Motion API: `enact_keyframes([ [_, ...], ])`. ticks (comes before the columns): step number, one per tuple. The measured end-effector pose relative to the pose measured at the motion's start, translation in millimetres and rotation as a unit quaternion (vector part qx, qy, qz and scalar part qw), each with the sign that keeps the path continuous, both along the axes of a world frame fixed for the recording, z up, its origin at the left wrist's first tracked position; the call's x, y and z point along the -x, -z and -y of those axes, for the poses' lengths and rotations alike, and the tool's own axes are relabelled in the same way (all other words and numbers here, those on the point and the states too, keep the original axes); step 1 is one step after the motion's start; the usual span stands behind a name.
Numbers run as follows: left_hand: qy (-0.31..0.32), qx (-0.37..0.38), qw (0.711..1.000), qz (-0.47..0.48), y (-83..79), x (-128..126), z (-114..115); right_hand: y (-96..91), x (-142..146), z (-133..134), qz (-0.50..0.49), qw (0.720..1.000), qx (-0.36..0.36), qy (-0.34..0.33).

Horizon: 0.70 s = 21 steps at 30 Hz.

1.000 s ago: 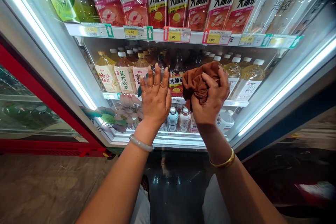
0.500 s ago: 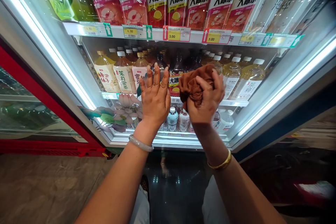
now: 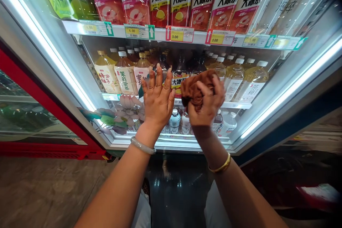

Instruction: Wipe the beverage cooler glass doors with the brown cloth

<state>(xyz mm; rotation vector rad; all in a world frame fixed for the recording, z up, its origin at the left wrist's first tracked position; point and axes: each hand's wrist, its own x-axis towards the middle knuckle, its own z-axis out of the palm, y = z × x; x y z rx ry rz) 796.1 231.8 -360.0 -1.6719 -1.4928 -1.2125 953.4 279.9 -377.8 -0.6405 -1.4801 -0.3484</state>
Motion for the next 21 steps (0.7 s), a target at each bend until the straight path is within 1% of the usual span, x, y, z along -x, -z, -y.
enact_keyframes([
  [2,0.004,0.003,1.000,0.016,-0.4,-1,-1,5.8,8,10,0.052,0.998,0.022,-0.017],
  [4,0.005,0.007,1.000,0.027,-0.3,0,-3,5.3,10,13,0.078,0.996,0.027,-0.035],
  [6,0.004,0.012,0.999,0.030,0.9,1,-5,0.6,4,8,0.053,0.998,0.016,-0.033],
  [8,-0.001,0.014,0.999,0.030,3.1,1,-9,-2.7,-5,0,0.012,1.000,0.002,-0.017],
  [10,-0.008,0.008,0.999,0.035,5.7,1,-13,-0.9,-9,-3,-0.007,1.000,0.004,-0.001],
  [12,-0.016,-0.001,0.999,0.038,7.8,0,-16,4.5,-6,2,0.009,1.000,0.023,0.001],
  [14,-0.025,-0.008,0.999,0.036,8.8,-2,-18,7.8,0,10,0.044,0.998,0.046,-0.015],
  [16,-0.032,-0.010,0.999,0.033,8.5,-3,-18,4.1,2,14,0.058,0.996,0.052,-0.042],
  [18,-0.037,-0.006,0.999,0.035,7.6,-4,-17,-5.2,-3,10,0.036,0.997,0.045,-0.056],
  [20,-0.037,0.002,0.999,0.032,6.7,-3,-14,-12.8,-13,0,-0.005,0.999,0.026,-0.047],
  [21,-0.037,0.006,0.999,0.028,6.3,-2,-13,-13.6,-17,-5,-0.022,0.999,0.014,-0.035],
])
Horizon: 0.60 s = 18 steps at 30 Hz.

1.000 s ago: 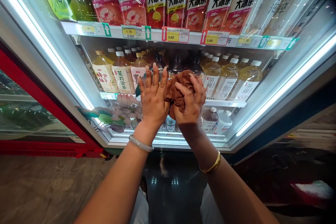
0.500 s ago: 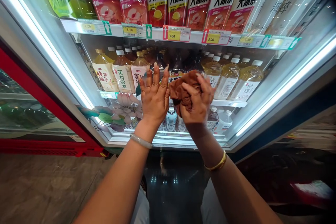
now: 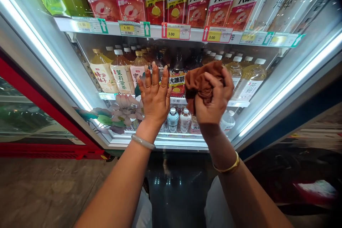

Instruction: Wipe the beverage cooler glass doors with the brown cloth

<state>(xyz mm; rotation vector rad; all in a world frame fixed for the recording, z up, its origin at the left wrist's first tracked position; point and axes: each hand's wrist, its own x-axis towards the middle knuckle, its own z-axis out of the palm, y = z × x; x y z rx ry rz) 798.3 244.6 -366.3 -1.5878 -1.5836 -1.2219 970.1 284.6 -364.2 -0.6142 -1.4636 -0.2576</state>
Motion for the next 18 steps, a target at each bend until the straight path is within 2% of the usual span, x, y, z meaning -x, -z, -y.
enact_keyframes([
  [3,0.002,0.009,1.000,-0.011,-0.5,2,2,11.5,1,-2,-0.013,0.999,-0.014,0.030],
  [7,0.005,0.014,1.000,0.006,-1.6,2,1,30.1,23,16,0.059,0.998,0.032,0.018],
  [10,0.004,0.025,1.000,0.015,-2.9,-1,3,22.6,23,15,0.071,0.997,0.023,0.003],
  [13,0.004,0.025,1.000,0.011,-3.1,-1,4,11.6,6,-3,0.009,0.999,-0.026,0.022],
  [15,0.008,0.020,1.000,0.008,-2.6,0,4,13.7,-1,-11,-0.018,0.998,-0.043,0.035],
  [18,0.014,0.019,1.000,0.008,-1.4,1,2,28.5,8,-3,-0.005,0.999,-0.026,0.039],
])
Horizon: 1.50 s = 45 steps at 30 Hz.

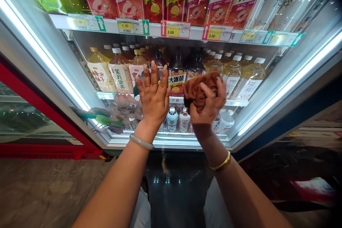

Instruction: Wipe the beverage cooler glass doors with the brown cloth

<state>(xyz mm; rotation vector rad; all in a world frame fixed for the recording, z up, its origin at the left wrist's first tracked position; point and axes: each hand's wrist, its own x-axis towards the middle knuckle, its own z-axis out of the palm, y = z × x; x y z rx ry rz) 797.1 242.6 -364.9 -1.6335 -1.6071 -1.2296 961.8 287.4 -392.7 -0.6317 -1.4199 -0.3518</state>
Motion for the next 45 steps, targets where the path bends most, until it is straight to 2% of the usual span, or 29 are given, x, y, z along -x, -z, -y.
enact_keyframes([
  [3,-0.006,-0.001,1.000,0.003,0.4,0,-2,7.8,20,18,0.051,0.998,0.036,-0.019],
  [5,-0.006,-0.002,1.000,0.007,0.1,-1,-2,1.6,23,21,0.065,0.996,0.043,-0.036],
  [8,-0.001,0.004,1.000,0.012,-0.6,-2,0,-13.5,8,9,0.028,0.999,0.021,-0.027],
  [10,0.000,0.000,1.000,0.012,-0.7,-3,0,-16.1,-4,-1,0.008,1.000,0.000,-0.014],
  [13,0.002,-0.011,1.000,0.009,0.0,-2,-1,-3.5,-5,0,0.024,1.000,-0.004,-0.007],
  [17,-0.005,-0.012,1.000,0.012,0.1,-4,-2,12.9,14,17,0.097,0.995,0.027,-0.015],
  [20,-0.005,-0.009,1.000,0.007,-0.3,-4,0,2.3,11,13,0.098,0.995,0.016,-0.026],
  [23,-0.002,-0.009,1.000,0.002,0.0,-3,3,-13.8,-10,-6,0.040,0.999,-0.015,-0.016],
  [25,-0.003,-0.008,1.000,0.000,0.8,-3,4,-15.8,-19,-15,0.009,1.000,-0.025,-0.008],
  [28,-0.003,-0.008,1.000,0.000,1.8,-3,1,-4.1,-12,-7,0.010,1.000,-0.009,-0.001],
  [31,-0.008,-0.015,1.000,0.005,2.2,-4,-1,8.8,8,13,0.081,0.996,0.028,-0.013],
  [33,-0.013,-0.014,1.000,0.008,1.8,-5,-1,8.4,14,19,0.121,0.992,0.034,-0.031],
  [35,-0.014,-0.007,1.000,0.004,1.0,-5,1,0.7,10,15,0.105,0.994,0.023,-0.031],
  [39,-0.010,0.007,1.000,-0.005,0.1,-4,5,-11.9,-7,-2,0.010,1.000,0.000,-0.007],
  [41,-0.009,0.005,1.000,-0.005,0.3,-3,5,-6.8,-5,-1,0.012,1.000,0.006,-0.002],
  [45,-0.012,-0.004,1.000,-0.001,1.2,-4,2,13.5,9,12,0.111,0.994,0.016,0.001],
])
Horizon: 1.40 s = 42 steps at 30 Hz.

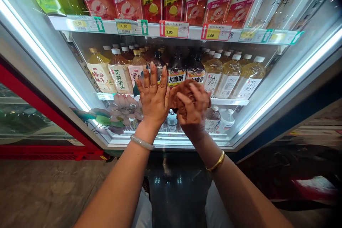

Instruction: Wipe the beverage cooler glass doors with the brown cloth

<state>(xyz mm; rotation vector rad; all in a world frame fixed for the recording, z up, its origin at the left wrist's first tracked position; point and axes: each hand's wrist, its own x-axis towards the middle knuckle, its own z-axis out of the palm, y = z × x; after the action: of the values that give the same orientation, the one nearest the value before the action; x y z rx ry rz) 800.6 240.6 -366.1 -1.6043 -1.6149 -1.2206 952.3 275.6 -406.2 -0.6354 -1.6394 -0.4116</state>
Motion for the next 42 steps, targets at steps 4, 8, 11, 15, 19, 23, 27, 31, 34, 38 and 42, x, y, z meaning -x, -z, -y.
enact_keyframes([
  [4,0.007,-0.001,1.000,-0.001,-1.2,0,1,-4.2,-5,-4,-0.015,0.999,-0.020,-0.026],
  [8,0.019,0.013,1.000,0.008,-3.4,-1,5,-14.6,-14,-13,-0.094,0.995,-0.019,-0.022],
  [11,0.020,0.003,1.000,0.017,-3.5,-2,4,-3.8,-4,-5,-0.045,0.999,-0.012,-0.006],
  [15,0.020,0.000,1.000,0.012,-2.3,-1,1,6.3,7,4,0.034,0.999,-0.025,-0.009],
  [19,0.023,0.001,1.000,0.012,-2.1,-1,3,-13.3,-10,-10,-0.044,0.998,-0.032,-0.011],
  [23,0.037,0.011,0.999,0.018,-2.7,0,5,-16.0,-15,-14,-0.077,0.997,-0.024,0.008],
  [27,0.037,0.013,0.999,0.028,-3.2,0,4,4.8,6,4,0.016,1.000,-0.017,-0.004],
  [31,0.027,0.009,0.999,0.017,-2.5,-1,3,-5.0,0,2,0.022,0.999,-0.020,-0.040],
  [34,0.017,0.005,1.000,0.006,-1.1,-1,3,-24.2,-20,-14,-0.065,0.997,-0.035,-0.022],
  [38,0.009,-0.003,1.000,0.006,0.5,-1,1,-17.9,-21,-16,-0.084,0.996,-0.029,0.007],
  [42,0.006,-0.006,1.000,0.002,-0.1,-2,-2,1.9,-2,-1,0.011,1.000,-0.023,-0.016],
])
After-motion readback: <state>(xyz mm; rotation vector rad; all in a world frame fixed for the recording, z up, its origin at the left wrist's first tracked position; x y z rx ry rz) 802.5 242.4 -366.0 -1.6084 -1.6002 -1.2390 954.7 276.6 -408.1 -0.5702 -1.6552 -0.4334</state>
